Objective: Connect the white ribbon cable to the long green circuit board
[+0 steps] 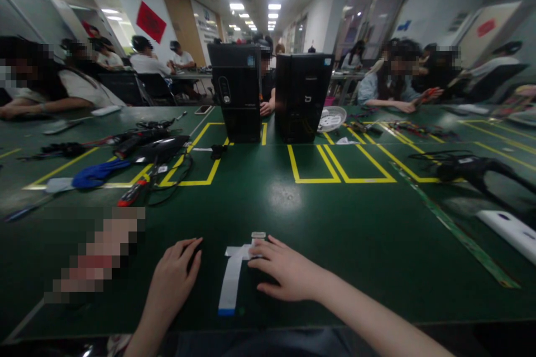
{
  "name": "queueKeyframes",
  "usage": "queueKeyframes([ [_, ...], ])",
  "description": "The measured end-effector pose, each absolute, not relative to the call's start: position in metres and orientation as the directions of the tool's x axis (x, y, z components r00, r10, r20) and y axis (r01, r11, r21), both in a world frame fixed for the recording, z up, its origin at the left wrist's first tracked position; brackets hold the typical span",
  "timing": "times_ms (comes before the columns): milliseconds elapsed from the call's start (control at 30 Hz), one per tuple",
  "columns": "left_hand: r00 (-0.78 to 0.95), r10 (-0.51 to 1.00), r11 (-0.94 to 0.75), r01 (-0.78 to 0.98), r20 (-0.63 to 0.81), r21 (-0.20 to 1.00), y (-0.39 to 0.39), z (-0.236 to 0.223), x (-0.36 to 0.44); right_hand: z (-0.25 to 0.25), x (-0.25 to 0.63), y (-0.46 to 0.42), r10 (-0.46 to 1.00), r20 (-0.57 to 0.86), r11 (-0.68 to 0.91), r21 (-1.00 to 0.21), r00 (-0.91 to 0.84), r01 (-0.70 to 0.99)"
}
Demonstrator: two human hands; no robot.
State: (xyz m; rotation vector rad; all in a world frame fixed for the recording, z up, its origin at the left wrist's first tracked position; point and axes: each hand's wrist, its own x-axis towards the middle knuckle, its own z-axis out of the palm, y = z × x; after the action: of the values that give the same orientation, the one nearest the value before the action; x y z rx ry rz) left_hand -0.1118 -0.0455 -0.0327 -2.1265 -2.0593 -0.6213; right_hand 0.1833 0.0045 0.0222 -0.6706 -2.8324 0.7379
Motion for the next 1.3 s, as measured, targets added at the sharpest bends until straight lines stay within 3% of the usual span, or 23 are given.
queueKeyframes([
  [400, -0.003, 0.923, -0.085, 0.973, 0.384, 0.213, -0.045, -0.032, -0.112, 0.023, 0.188, 0.003, 0.440, 0.049, 0.767, -0.539, -0.897, 0.347],
  [500, -0.007, 0.928, -0.079, 0.973, 0.373, 0.215, -0.045, -0.032, -0.112, 0.024, 0.191, 0.004, 0.472, 0.082, 0.790, -0.480, -0.878, 0.381],
  [567, -0.011, 0.931, -0.073, 0.973, 0.364, 0.219, -0.045, -0.033, -0.112, 0.024, 0.205, 0.013, 0.583, 0.162, 0.780, -0.385, -0.796, 0.493],
  [633, -0.017, 0.933, -0.068, 0.972, 0.359, 0.225, -0.045, -0.034, -0.113, 0.024, 0.235, 0.030, 0.749, 0.254, 0.662, -0.274, -0.611, 0.697],
  [733, -0.023, 0.933, -0.064, 0.972, 0.360, 0.228, -0.044, -0.034, -0.112, 0.025, 0.308, 0.058, 0.955, 0.261, 0.176, -0.124, -0.139, 0.976],
  [800, -0.022, 0.931, -0.066, 0.972, 0.365, 0.226, -0.044, -0.033, -0.112, 0.025, 0.365, 0.069, 0.938, 0.202, -0.276, -0.062, 0.283, 0.959],
  [900, -0.020, 0.928, -0.070, 0.971, 0.373, 0.226, -0.045, -0.032, -0.111, 0.019, 0.437, 0.063, 0.796, 0.192, -0.571, -0.077, 0.574, 0.818],
  [1067, -0.020, 0.938, -0.061, 0.973, 0.345, 0.222, -0.045, -0.030, -0.111, -0.008, 0.500, 0.033, 0.630, 0.089, -0.763, -0.115, 0.772, 0.636],
  [1200, -0.013, 0.942, -0.062, 0.975, 0.335, 0.214, -0.045, -0.029, -0.112, -0.026, 0.517, 0.022, 0.646, 0.011, -0.757, -0.115, 0.763, 0.643],
  [1300, -0.011, 0.941, -0.066, 0.975, 0.337, 0.215, -0.044, -0.029, -0.111, -0.030, 0.523, 0.019, 0.674, 0.031, -0.732, -0.114, 0.739, 0.672],
])
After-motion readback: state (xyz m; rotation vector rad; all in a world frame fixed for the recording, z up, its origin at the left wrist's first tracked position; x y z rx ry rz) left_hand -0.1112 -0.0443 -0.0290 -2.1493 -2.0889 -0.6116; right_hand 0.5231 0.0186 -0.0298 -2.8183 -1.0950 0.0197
